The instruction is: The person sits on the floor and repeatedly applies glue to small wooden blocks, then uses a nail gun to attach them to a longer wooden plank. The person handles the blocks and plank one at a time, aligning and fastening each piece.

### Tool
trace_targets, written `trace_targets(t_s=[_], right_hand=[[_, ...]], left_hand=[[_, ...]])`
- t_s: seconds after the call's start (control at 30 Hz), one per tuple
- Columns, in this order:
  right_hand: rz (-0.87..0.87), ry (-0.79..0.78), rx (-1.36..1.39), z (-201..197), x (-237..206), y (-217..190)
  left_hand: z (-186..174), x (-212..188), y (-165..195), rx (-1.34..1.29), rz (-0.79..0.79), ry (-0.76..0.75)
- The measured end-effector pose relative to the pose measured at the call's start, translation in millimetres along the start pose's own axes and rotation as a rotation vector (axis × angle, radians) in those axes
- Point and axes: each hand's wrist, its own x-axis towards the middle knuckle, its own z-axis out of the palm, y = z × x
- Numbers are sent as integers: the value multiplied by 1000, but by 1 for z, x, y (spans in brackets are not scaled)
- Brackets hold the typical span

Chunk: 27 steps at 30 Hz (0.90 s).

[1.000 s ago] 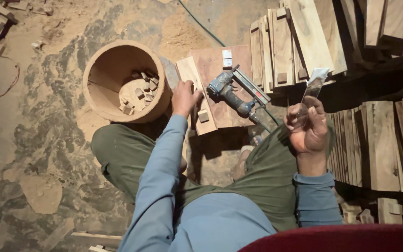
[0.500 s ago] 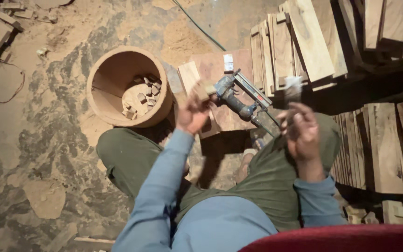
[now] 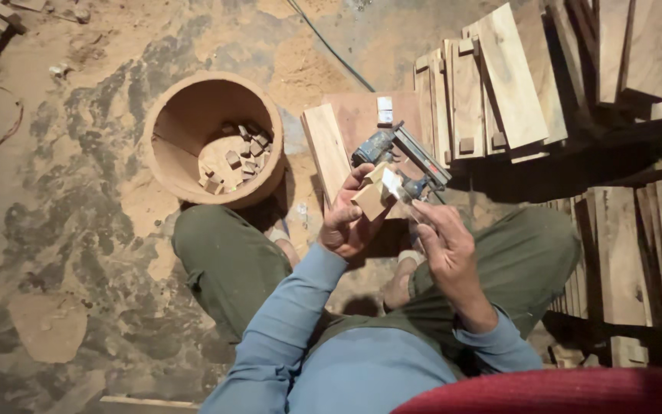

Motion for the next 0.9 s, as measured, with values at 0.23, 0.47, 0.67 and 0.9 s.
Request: trace_targets(t_s=[0.23,0.47,0.67,0.9], right_hand=[[269,42,300,-4,4,-23],[-168,-48,-413,0,23,-55],[-64,-74,-295,-5,38,-75],[-113,-156,-371,15,48,-88]], left_hand=[[16,-11,11,86,0,-47],[15,-7,25,73,59,8],[13,0,39,72,116,-37],[3,3,46,53,112,-34]])
